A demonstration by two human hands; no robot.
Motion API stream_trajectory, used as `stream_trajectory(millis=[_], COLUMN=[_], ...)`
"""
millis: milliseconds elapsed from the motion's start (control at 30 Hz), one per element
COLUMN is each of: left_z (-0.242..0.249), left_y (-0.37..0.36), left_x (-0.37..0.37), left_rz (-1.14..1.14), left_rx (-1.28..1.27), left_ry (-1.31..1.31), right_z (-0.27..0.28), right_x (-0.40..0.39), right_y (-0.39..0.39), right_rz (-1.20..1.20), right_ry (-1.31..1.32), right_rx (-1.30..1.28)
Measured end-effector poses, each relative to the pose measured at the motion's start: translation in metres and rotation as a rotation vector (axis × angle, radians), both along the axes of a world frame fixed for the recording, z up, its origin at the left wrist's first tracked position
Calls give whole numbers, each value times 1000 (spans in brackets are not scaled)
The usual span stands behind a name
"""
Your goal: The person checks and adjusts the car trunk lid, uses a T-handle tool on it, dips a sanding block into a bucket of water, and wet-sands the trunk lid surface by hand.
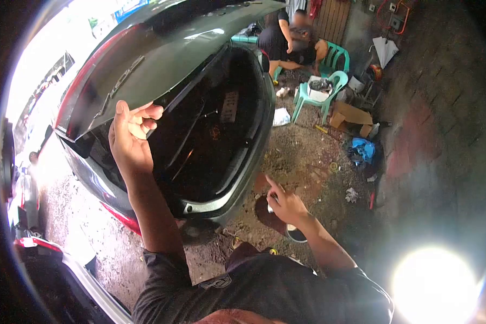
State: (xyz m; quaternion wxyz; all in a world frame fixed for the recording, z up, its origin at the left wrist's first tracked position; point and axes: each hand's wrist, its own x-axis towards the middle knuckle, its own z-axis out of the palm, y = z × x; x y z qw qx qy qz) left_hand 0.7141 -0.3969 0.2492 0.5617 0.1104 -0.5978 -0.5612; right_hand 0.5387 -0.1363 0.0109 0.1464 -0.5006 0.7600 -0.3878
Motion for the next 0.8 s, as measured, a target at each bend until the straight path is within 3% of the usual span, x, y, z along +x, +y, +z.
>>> stream_trajectory(millis=[300,800], left_z=[32,31], left_y=[-21,-22], left_x=[6,10], left_rz=[24,71], left_rx=[-11,-5], left_ry=[76,5], right_z=[-18,-56], right_x=[17,37], right_y=[39,62], right_rz=[-130,-123], right_ry=[-29,-33], right_rx=[41,-46])
